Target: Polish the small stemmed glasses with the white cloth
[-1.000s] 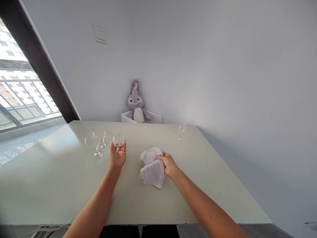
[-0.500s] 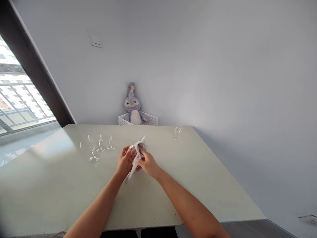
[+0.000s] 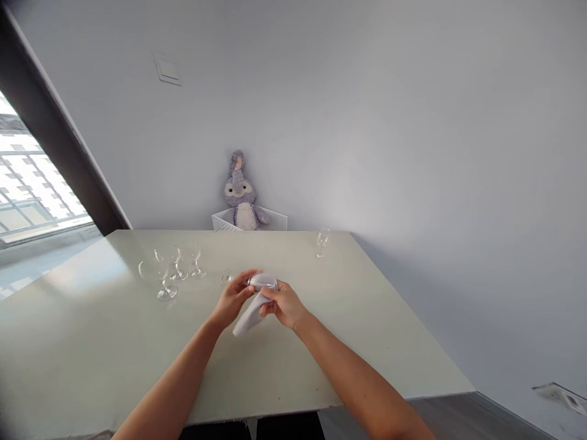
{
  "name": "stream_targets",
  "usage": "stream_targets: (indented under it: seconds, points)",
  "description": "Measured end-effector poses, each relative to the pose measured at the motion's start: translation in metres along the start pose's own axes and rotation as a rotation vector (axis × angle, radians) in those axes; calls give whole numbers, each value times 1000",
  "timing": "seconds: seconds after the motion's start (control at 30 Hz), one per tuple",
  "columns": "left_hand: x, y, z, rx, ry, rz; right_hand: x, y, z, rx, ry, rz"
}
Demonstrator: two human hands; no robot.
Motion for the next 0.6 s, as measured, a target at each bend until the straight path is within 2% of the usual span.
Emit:
stream_targets:
  seconds: [0.1, 0.17, 0.23, 0.33, 0.4, 0.47, 0.6]
  points:
    - [0, -3, -11, 4, -107, 20, 10, 6, -8, 396, -233, 28]
    - [1, -5, -17, -65, -155, 25, 11, 6, -10, 535, -297, 53]
    - [2, -3, -15, -100, -143, 4, 6, 3, -7, 416, -212, 56]
    - [5, 4, -3, -51, -74, -42, 0, -3, 0, 15, -8, 82]
    - [5, 5, 4, -5, -34, -35, 2, -1, 1, -71, 7, 76]
    - [4, 4, 4, 23, -30, -25, 7, 3, -1, 91, -99, 60]
    - [2, 0, -11, -66, -91, -10, 14, 4, -8, 791, -456, 74]
Point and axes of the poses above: each hand's wrist, its own x-axis away from the middle knuckle, its own y-axis out of the palm, z = x × y, the point moved 10 cm from there along -x, towards the middle knuckle, and after that the axes turned 15 degrees about z, right-handed, at the moved point
